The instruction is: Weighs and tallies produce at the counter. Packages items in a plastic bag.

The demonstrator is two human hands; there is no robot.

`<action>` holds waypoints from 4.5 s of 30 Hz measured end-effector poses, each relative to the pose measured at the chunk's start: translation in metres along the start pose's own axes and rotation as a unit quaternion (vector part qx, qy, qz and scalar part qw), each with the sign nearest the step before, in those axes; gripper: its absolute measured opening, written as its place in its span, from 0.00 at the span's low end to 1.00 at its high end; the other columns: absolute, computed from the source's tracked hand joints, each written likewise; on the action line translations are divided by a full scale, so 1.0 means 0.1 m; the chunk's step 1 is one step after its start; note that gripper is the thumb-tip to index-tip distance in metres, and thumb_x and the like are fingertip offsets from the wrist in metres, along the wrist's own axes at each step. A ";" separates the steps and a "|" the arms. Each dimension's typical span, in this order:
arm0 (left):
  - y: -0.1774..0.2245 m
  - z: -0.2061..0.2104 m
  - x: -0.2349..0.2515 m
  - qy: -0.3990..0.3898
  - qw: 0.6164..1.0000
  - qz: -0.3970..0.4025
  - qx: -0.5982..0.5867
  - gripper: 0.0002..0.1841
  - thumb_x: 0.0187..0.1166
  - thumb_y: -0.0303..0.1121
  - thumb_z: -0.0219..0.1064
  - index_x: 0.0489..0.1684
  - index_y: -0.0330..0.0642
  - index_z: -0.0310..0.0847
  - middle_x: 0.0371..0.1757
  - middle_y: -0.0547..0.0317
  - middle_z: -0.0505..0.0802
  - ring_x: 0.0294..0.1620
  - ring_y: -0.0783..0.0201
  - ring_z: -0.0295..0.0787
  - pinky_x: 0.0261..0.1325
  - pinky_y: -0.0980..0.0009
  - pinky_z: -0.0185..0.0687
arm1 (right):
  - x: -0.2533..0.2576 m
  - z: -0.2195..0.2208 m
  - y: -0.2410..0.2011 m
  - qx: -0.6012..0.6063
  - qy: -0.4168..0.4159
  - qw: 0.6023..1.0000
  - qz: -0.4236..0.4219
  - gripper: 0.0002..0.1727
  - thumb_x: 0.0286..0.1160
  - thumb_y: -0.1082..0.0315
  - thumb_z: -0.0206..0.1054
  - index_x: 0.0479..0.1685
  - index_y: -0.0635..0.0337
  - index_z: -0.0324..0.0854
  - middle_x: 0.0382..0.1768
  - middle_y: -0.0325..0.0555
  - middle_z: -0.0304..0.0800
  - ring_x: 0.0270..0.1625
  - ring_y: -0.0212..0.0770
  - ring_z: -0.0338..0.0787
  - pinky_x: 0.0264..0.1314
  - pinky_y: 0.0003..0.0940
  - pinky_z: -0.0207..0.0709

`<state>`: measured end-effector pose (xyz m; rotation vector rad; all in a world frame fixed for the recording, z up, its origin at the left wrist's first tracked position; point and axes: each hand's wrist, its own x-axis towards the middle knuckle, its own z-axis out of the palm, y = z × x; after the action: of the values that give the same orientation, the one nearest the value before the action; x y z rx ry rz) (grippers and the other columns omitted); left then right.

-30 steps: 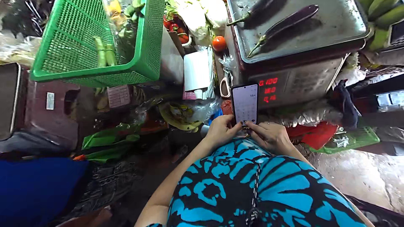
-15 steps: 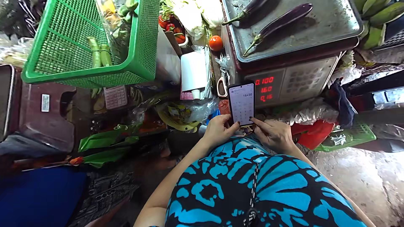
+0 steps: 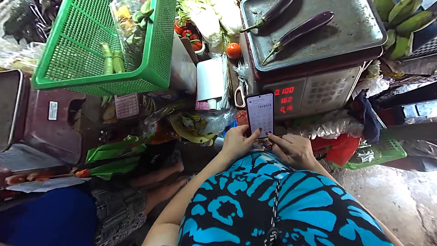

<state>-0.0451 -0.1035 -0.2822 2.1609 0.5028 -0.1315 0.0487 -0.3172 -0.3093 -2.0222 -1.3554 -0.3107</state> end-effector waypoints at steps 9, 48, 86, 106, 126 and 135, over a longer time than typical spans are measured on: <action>-0.47 0.04 -0.11 0.096 0.969 0.214 -0.083 0.28 0.68 0.45 0.80 0.56 0.30 0.83 0.43 0.51 0.90 0.40 0.69 0.85 0.47 0.73 0.84 | -0.01 -0.05 0.03 0.023 0.010 1.000 0.014 0.21 0.83 0.62 0.54 0.58 0.54 0.93 0.19 0.46 0.85 0.22 0.43 0.81 0.25 0.36 0.71; -1.82 -0.02 -1.55 -0.082 0.979 -0.159 -0.099 0.19 0.82 0.22 0.61 0.70 0.31 0.79 0.61 0.41 0.91 0.63 0.54 0.89 0.73 0.54 0.80 | 0.14 -0.05 -0.07 0.094 -0.030 0.989 -0.111 0.19 0.82 0.62 0.56 0.56 0.57 0.92 0.23 0.44 0.89 0.25 0.40 0.85 0.29 0.34 0.76; -1.72 -0.62 -1.95 -0.009 0.958 0.075 -0.278 0.13 0.85 0.33 0.52 0.57 0.42 0.81 0.47 0.70 0.89 0.47 0.79 0.86 0.55 0.74 0.85 | -0.12 0.04 -0.78 -0.021 0.022 0.999 0.009 0.20 0.82 0.61 0.56 0.55 0.59 0.93 0.25 0.48 0.92 0.25 0.43 0.88 0.30 0.38 0.80; -1.97 -1.30 -2.02 0.245 0.970 -0.001 -0.004 0.13 0.83 0.25 0.51 0.40 0.28 0.83 0.61 0.41 0.84 0.67 0.52 0.80 0.69 0.53 0.78 | 0.08 0.01 -0.84 0.053 -0.022 0.995 -0.076 0.21 0.84 0.60 0.55 0.58 0.60 0.91 0.23 0.52 0.88 0.23 0.46 0.84 0.26 0.39 0.74; -1.48 -0.04 -0.96 0.131 0.991 0.030 0.006 0.18 0.89 0.29 0.51 0.66 0.34 0.84 0.54 0.41 0.94 0.59 0.48 0.93 0.69 0.47 0.83 | -0.10 0.01 -0.61 -0.021 0.009 0.998 0.050 0.18 0.81 0.62 0.59 0.53 0.58 0.94 0.28 0.48 0.92 0.31 0.44 0.88 0.34 0.38 0.79; -1.11 -0.51 -1.18 0.260 0.909 0.177 0.274 0.11 0.80 0.26 0.62 0.46 0.42 0.93 0.67 0.48 0.90 0.70 0.44 0.84 0.77 0.41 0.71 | 0.01 0.07 -0.58 0.009 -0.005 0.999 0.031 0.18 0.80 0.63 0.59 0.55 0.58 0.93 0.30 0.47 0.93 0.32 0.43 0.90 0.35 0.39 0.82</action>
<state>-0.2014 -0.0405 -0.3032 2.8125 0.3815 0.5892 -0.0032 -0.2980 -0.2908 -2.0495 -1.2940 -0.2596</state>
